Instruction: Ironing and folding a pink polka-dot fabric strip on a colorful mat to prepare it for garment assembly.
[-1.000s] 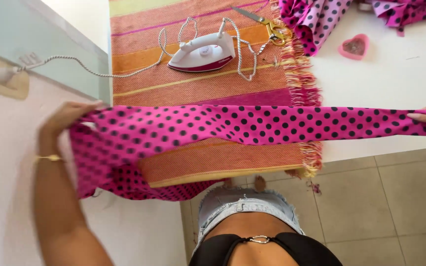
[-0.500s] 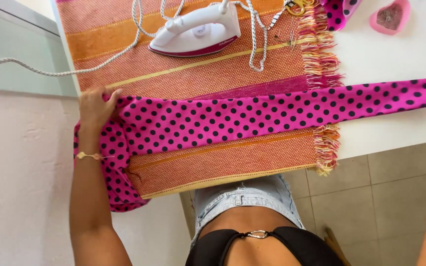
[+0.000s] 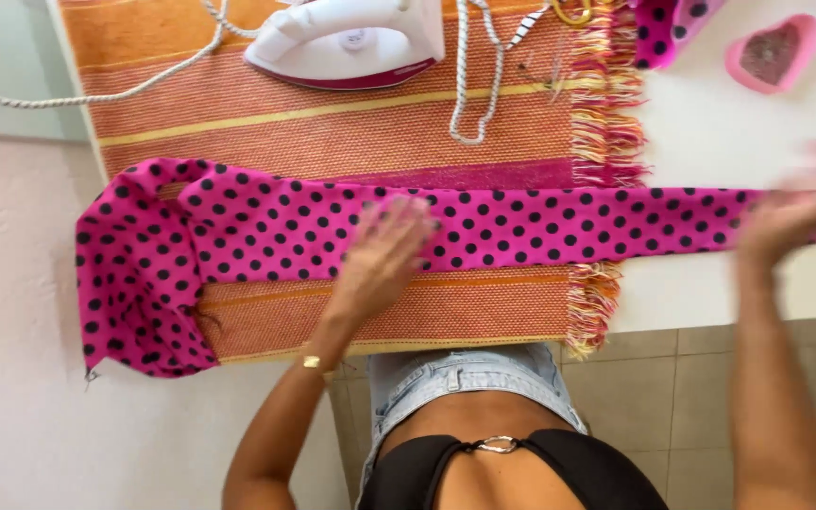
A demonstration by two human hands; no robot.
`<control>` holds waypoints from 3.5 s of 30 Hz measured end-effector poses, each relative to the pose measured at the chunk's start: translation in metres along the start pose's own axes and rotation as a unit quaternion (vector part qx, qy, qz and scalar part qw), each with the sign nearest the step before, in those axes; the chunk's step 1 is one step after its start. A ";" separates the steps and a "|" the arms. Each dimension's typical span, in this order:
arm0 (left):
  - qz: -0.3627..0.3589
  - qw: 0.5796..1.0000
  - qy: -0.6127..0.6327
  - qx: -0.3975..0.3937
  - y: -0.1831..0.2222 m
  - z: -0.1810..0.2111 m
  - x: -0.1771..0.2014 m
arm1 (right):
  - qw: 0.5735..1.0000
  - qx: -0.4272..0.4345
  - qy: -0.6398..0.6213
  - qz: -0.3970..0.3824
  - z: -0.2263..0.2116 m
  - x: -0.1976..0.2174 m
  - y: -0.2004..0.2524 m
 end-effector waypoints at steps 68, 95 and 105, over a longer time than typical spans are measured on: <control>0.011 0.930 -0.044 0.364 0.080 -0.293 0.141 | 0.791 0.127 0.014 -0.598 -0.774 -0.120 -0.034; 0.437 0.322 0.797 0.266 0.229 -0.116 -0.009 | 0.766 0.150 0.054 -0.622 -0.617 -0.072 0.022; 0.551 0.502 0.430 0.509 0.311 -0.177 -0.018 | 0.767 0.254 0.071 -0.585 -0.676 -0.086 0.020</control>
Point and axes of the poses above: each hand's wrist, its own y-axis away from the middle knuckle, its own x-axis out of the back of the hand, z = x × y, the point moved 8 cm from there along -y, towards the middle knuckle, and after that the axes turned 14 degrees about -z, right-handed, at the moved point
